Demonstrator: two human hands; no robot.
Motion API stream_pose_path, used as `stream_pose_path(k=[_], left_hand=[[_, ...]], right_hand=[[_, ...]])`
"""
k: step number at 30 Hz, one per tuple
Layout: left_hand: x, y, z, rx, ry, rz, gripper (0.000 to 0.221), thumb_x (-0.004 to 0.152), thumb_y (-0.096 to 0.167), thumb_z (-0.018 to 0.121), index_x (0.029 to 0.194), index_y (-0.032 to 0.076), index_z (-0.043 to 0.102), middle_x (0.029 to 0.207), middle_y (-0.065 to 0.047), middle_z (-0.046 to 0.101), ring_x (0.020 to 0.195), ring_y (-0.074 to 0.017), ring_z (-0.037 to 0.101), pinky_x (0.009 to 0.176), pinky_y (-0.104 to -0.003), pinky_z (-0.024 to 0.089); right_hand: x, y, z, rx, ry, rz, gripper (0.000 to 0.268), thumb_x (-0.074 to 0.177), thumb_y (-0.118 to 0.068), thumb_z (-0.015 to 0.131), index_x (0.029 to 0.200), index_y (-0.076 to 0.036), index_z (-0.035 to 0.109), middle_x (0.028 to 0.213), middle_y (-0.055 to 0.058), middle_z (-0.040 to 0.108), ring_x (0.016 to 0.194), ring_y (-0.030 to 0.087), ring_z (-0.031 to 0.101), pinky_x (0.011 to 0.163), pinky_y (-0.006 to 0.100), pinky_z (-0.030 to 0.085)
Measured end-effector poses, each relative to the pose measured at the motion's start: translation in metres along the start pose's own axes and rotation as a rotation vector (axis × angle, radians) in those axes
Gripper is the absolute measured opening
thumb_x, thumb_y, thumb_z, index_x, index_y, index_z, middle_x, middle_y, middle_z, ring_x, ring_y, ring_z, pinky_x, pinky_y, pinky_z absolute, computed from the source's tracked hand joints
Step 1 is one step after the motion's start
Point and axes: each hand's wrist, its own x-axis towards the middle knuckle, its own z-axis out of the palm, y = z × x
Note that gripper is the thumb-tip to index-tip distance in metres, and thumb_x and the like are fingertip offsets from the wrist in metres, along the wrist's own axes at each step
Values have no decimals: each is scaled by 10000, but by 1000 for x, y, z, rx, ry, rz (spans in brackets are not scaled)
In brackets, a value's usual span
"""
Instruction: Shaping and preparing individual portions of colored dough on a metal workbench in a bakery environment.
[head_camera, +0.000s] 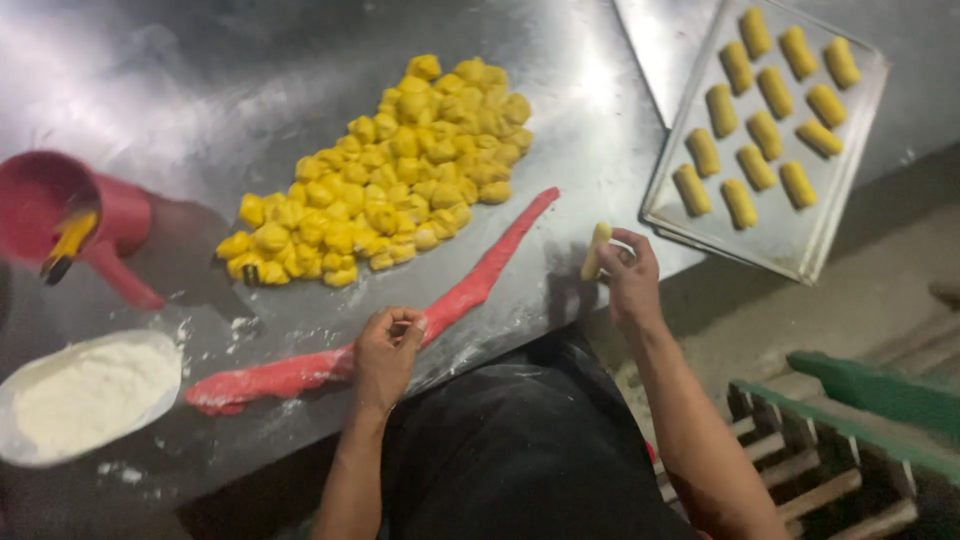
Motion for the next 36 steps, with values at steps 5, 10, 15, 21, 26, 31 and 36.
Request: stream_pose_path(k=[5,10,15,21,26,31,36], left_hand=[[22,25,15,37,-84,-3,140,905,167,754,960,41,725,881,-64,723,757,-142,709,680,-296,569],[34,39,66,135,-29,174,152,903,161,761,963,30,712,887,-51,703,764,-116,698,688,-281,550],[34,36,155,-138,-55,-92,138,932,185,739,981,58,718,771,-35,668,665,-91,602,633,-249,495],[38,102,250,172,-193,49,202,897,226,767,967,38,742,799,-50,703,685,-118,634,659,-290,529],[75,112,298,262,-236,25,288,870,283,779,1028,45,741,900,-98,753,777,-187,706,737,-333,566],[124,96,346,399,-187,140,326,878,292,776,1073,38,720,1026,-169,746,953,-293,726,842,-398,560],[144,110,379,475,-306,23,275,917,304,705,1072,79,736,1006,-145,762,951,-299,733,859,-397,559]], right_hand=[[-37,-59,-45,485,-100,171,465,978,-277,663,1335,-8,533,1236,159,666,1093,291,667,926,453,574],[-27,-79,-122,490,-226,95,584,943,-280,675,1435,-24,492,1266,150,667,1161,298,661,1025,463,548],[23,-58,-226,-156,155,-180,439,993,-206,708,1361,26,651,1186,140,723,1010,232,675,843,403,542],[79,-92,-267,-1016,363,-490,315,968,-201,794,1214,-30,695,1083,161,721,897,261,699,767,398,566],[94,-83,-300,-1154,232,-831,395,867,-205,833,1204,-50,697,1102,140,730,956,331,678,873,448,531],[105,-58,-327,-1200,205,-802,298,899,-209,841,1158,-110,732,1064,92,739,992,288,679,867,434,526],[156,-91,-342,-1083,264,-706,326,978,-172,771,1271,-41,714,1104,159,700,1016,318,662,889,437,526]])
